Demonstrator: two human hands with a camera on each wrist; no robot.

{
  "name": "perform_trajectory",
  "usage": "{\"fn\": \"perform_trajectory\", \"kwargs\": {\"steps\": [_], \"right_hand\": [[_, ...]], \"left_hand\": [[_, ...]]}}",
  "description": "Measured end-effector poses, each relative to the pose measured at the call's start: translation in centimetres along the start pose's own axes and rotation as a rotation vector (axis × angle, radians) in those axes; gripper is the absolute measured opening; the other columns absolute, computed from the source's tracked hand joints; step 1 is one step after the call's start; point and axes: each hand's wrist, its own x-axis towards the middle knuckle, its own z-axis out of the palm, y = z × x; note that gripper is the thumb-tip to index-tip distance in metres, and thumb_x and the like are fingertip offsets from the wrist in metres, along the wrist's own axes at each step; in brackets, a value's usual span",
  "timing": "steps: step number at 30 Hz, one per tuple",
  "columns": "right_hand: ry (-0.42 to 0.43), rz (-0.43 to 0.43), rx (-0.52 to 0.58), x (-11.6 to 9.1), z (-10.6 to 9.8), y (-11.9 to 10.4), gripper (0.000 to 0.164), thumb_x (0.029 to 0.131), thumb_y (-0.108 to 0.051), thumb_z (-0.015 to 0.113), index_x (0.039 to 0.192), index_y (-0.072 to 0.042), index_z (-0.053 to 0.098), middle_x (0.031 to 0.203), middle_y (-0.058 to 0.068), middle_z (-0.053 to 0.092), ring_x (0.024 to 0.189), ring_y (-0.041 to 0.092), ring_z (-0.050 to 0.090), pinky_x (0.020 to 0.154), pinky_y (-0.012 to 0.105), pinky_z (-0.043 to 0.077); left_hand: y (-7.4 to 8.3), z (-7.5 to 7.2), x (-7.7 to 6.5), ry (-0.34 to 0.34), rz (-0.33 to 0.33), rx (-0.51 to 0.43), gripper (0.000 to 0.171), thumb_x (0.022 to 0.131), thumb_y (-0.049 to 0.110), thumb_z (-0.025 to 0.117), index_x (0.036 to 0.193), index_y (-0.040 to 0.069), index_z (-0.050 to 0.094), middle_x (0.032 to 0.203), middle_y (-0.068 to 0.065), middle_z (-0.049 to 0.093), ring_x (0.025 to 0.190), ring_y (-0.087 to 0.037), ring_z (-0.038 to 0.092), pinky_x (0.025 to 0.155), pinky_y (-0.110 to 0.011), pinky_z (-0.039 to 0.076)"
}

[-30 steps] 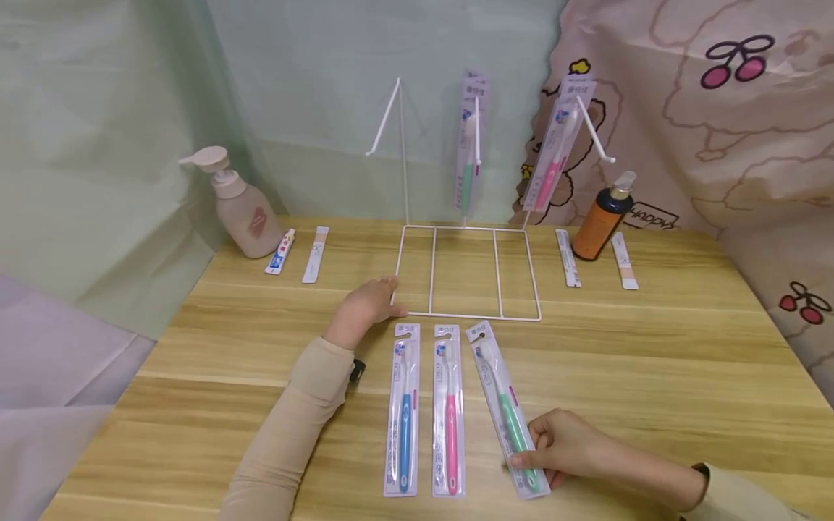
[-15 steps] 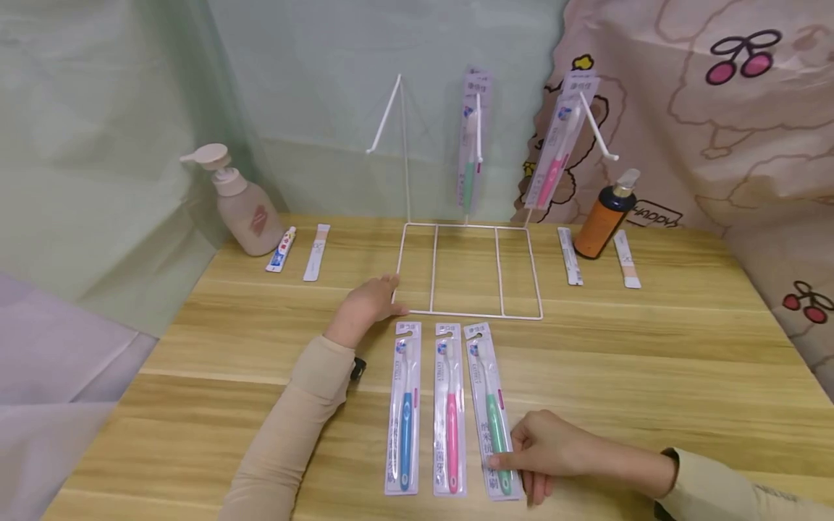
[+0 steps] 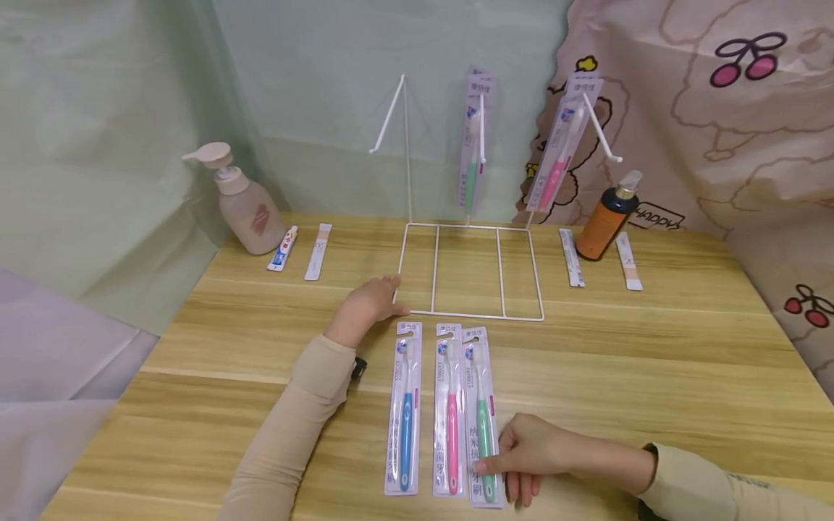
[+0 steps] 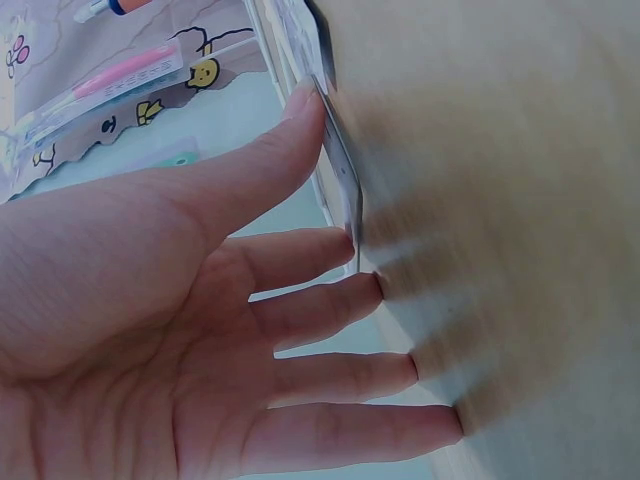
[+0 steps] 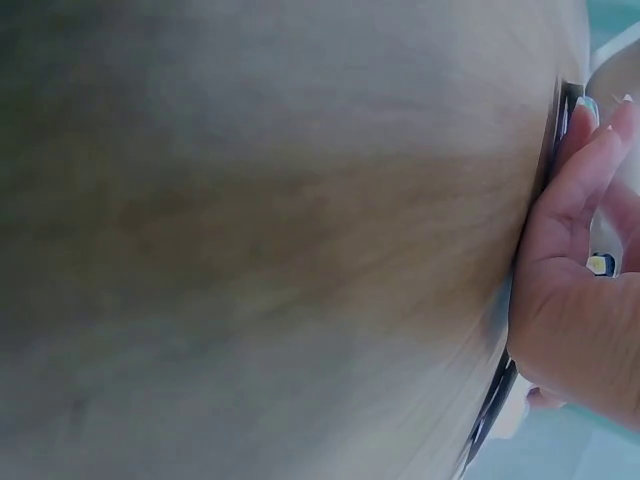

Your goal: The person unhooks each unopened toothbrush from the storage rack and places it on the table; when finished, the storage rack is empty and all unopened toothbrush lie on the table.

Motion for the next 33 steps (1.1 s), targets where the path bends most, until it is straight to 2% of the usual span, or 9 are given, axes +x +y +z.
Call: {"fn": "perform_trajectory", "kwargs": {"steps": [12, 21, 24, 28, 33], "right_hand": [[0.007, 0.024, -0.081, 0.3, -0.3, -0.7, 0.047, 0.082, -0.046, 0.067, 0.060, -0.004, 0.064, 0.049, 0.009, 0.063, 0.039, 0.014, 0.060, 0.034, 0.019, 0.045], [0.019, 0.005, -0.102, 0.2, -0.5, -0.8, 0.047, 0.082, -0.045, 0.067, 0.058, -0.004, 0.064, 0.049, 0.009, 0.063, 0.038, 0.013, 0.059, 0.034, 0.022, 0.046], [0.002, -0.037, -0.109, 0.0, -0.8, -0.6, 0.045, 0.083, -0.044, 0.067, 0.060, -0.005, 0.063, 0.048, 0.006, 0.061, 0.037, 0.011, 0.056, 0.035, 0.020, 0.045], [-0.044, -0.123, -0.128, -0.3, -2.1, -0.5, 0.037, 0.086, -0.041, 0.064, 0.070, -0.008, 0.062, 0.052, 0.001, 0.060, 0.042, 0.009, 0.055, 0.038, 0.018, 0.042], [-0.063, -0.206, -0.197, -0.1, -4.9, -1.0, 0.023, 0.088, -0.034, 0.063, 0.082, -0.012, 0.064, 0.061, 0.002, 0.062, 0.054, 0.012, 0.060, 0.048, 0.024, 0.051]], "left_hand": [[0.0, 0.0, -0.1, 0.003, -0.003, -0.011, 0.076, 0.090, 0.035, 0.060, 0.147, 0.003, 0.022, 0.152, -0.018, 0.019, 0.138, -0.036, 0.024, 0.113, -0.046, 0.024], [0.1, 0.0, -0.1, 0.001, 0.002, -0.004, 0.076, 0.090, 0.035, 0.060, 0.147, 0.002, 0.021, 0.152, -0.018, 0.019, 0.138, -0.036, 0.024, 0.113, -0.046, 0.024], [0.1, 0.0, -0.1, -0.011, 0.001, -0.003, 0.077, 0.091, 0.035, 0.059, 0.148, 0.003, 0.020, 0.152, -0.018, 0.017, 0.138, -0.036, 0.022, 0.114, -0.046, 0.023], [0.3, -0.1, -0.3, -0.016, -0.002, -0.011, 0.076, 0.091, 0.034, 0.059, 0.148, 0.003, 0.019, 0.153, -0.018, 0.016, 0.139, -0.036, 0.021, 0.114, -0.045, 0.022], [0.2, -0.1, -0.3, -0.006, -0.003, -0.024, 0.076, 0.090, 0.034, 0.060, 0.147, 0.002, 0.021, 0.152, -0.019, 0.017, 0.139, -0.036, 0.022, 0.114, -0.046, 0.022]]}}
